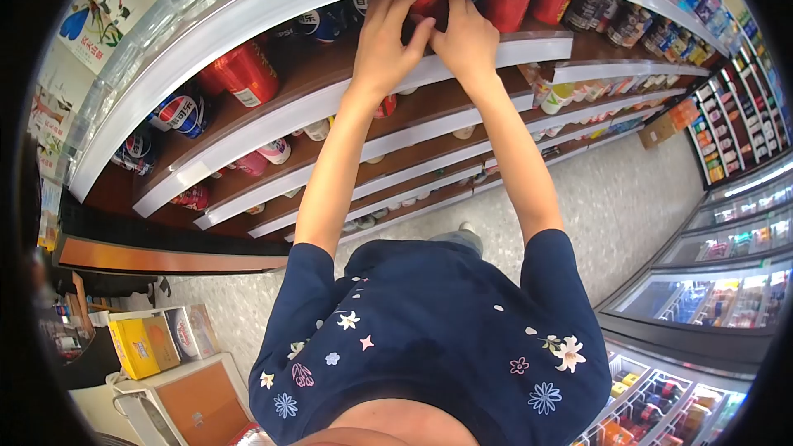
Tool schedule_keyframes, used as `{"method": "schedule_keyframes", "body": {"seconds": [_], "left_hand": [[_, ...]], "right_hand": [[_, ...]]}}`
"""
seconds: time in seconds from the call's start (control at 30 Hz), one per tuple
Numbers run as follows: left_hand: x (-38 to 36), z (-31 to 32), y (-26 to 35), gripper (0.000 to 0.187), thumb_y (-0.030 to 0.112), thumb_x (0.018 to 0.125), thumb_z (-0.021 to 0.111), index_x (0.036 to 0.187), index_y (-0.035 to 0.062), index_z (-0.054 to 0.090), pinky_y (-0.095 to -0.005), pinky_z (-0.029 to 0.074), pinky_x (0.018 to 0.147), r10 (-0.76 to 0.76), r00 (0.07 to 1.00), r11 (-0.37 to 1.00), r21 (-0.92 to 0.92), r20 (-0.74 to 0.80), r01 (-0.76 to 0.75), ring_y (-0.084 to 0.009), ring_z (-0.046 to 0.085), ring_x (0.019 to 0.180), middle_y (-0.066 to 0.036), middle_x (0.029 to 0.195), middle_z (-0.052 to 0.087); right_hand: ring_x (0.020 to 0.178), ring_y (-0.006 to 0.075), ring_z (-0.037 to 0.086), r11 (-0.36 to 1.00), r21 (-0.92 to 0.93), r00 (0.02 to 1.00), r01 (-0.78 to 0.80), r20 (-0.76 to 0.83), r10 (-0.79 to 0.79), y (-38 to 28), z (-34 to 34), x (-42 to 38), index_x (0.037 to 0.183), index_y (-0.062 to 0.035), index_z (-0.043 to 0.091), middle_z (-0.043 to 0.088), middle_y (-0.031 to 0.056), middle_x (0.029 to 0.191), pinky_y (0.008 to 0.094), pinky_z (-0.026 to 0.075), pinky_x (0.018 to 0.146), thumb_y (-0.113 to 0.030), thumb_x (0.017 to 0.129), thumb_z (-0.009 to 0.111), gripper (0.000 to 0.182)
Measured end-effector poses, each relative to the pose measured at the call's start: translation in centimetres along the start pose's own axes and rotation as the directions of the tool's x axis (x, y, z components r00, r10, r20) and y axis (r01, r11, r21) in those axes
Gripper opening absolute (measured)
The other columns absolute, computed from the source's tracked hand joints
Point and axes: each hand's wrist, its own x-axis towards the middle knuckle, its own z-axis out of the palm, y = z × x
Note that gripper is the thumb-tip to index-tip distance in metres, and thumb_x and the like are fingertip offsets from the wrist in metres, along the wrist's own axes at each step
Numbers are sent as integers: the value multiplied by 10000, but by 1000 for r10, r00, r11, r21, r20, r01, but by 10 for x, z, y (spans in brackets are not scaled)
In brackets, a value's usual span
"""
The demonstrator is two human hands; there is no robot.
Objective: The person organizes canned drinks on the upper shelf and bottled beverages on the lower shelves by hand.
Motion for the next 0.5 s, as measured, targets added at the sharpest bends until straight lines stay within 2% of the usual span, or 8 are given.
{"method": "schedule_keyframes", "body": {"seconds": [0.03,0.13,0.17,0.27,0.33,0.37,0.47,0.5], "left_hand": [[0,-2,0,491,170,786,689,1252,79,562,-447,400,1004,-39,998,998,-52,41,41,-382,483,1179,-172,1263,537],[0,-4,8,512,178,784,693,1266,82,549,-457,389,1017,-36,999,997,-70,-6,35,-395,470,1196,-163,1259,542],[-3,-6,13,458,162,779,697,1215,80,583,-455,383,1026,-60,998,995,-86,-13,59,-392,465,1210,-147,1264,544],[-16,-15,11,374,137,770,704,1131,75,625,-452,383,1027,15,998,997,75,-68,-10,-372,468,1220,-130,1256,554],[-24,-33,11,252,103,761,709,1007,82,656,-439,394,991,49,985,982,189,-167,-16,-343,487,1195,-98,1191,591],[-29,-42,9,235,96,761,707,990,82,655,-439,383,992,50,972,964,265,-231,14,-343,483,1190,-93,1171,595],[-39,-71,3,202,93,767,704,960,81,647,-455,334,1012,40,911,891,426,-411,153,-347,456,1191,-88,1148,589],[-43,-81,0,216,110,767,711,968,80,639,-471,303,1027,38,898,860,471,-439,194,-346,428,1212,-98,1177,563]], "right_hand": [[818,395,666,1000,-6,1000,10,16,-10,2,2,2,1228,-72,520,666,184,1003,476,543,654,-391,742,744,624],[817,407,667,1000,15,999,25,28,-25,3,4,5,1261,-59,513,674,201,987,481,541,658,-453,771,721,662],[818,408,668,1000,26,999,11,41,-13,5,5,6,1266,-58,513,675,202,984,481,541,658,-461,775,716,667],[820,405,669,998,42,995,-56,90,52,5,7,11,1190,-38,562,683,202,941,477,539,673,-475,789,700,609],[818,403,669,994,77,992,-83,101,75,3,8,18,1143,-30,583,686,198,919,475,539,683,-477,800,688,574],[816,405,668,991,83,990,-100,102,92,-1,7,20,1056,-20,616,689,196,914,477,536,698,-483,817,665,523],[815,405,667,997,14,993,-80,85,79,9,25,25,1017,-15,631,690,196,932,482,535,701,-504,819,651,528],[831,404,665,993,71,994,-90,71,85,8,28,26,991,-8,640,688,205,925,480,533,712,-518,815,648,539]]}}
